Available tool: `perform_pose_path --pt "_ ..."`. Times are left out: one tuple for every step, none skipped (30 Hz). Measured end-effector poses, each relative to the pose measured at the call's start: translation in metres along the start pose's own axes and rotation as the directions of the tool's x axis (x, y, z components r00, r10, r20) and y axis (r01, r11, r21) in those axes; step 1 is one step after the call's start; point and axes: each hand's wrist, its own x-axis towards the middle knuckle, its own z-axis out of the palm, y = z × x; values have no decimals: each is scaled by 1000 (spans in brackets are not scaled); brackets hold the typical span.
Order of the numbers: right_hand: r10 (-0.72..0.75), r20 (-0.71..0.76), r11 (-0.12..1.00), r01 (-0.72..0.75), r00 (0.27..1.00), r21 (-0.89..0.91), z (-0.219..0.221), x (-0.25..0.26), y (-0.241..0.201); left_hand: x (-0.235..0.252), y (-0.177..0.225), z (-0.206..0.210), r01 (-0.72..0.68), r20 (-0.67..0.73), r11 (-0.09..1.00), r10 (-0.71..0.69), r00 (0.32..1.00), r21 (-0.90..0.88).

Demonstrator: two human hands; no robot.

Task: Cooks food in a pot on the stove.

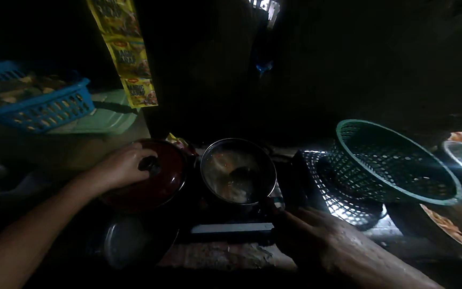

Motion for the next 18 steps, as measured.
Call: perform_pose_path --pt "-13 12 1000 13 1000 -13 2 0 0 -1 -1 0 -3 -5 1000 3 1000 2" --pt "-25 23 999 25 999 -25 1 0 0 -2 -2 1 -13 -13 1000 13 1000 3" --pt "-25 35 999 26 999 -23 -2 0 -1 -2 -3 1 -23 -23 1000 23 999 -1" --pt "-14 45 1000 15 999 -8 -8 -1 -1 -2 -3 2 -28 -26 1000 28 999 -4" --pt "-3 38 1000 3 999 5 -13 -2 -2 -1 -4 2 -27 -21 1000 27 999 -4" --pt "4 15 1000 -5 1000 12 -18 -3 -1 -1 -4 3 -26 -16 1000 26 1000 -6" --pt "7 -5 1000 -7 1000 17 -22 -6 -1 0 -4 4 -25 -11 1000 25 1000 -11" --pt "9 -22 1000 -9 1000 24 -24 -8 0 0 -5 6 -22 -6 1000 22 1000 -19" --pt "11 -30 1000 -10 999 29 -26 -11 0 0 -5 7 -17 2 1000 17 1000 -23" --pt "15 -39 999 -14 999 43 -26 -13 1 1 -4 8 -11 6 1000 11 1000 -28" --pt "20 -47 998 -17 999 61 -26 -15 1 2 -4 8 -9 6 999 9 1000 -32" --pt "25 -56 997 -20 998 80 -26 -17 1 2 -5 9 -9 5 999 9 1000 -31" --pt "31 -63 995 -25 998 99 -26 -18 1 3 -5 10 -9 5 1000 9 1000 -27" --pt "39 -70 993 -31 997 112 -26 -18 0 3 -6 10 -10 6 1000 10 1000 -25" --pt "46 -79 992 -36 996 120 -26 -18 0 3 -7 10 -14 4 1000 14 1000 -27" --pt "54 -85 991 -43 995 124 -25 -17 -1 4 -8 11 -19 0 999 19 1000 -32" --pt "60 -86 991 -49 994 124 -24 -15 -2 5 -8 11 -18 0 999 19 1000 -34" --pt "62 -81 992 -52 995 113 -23 -12 -3 5 -8 11 -13 2 999 13 1000 -31"
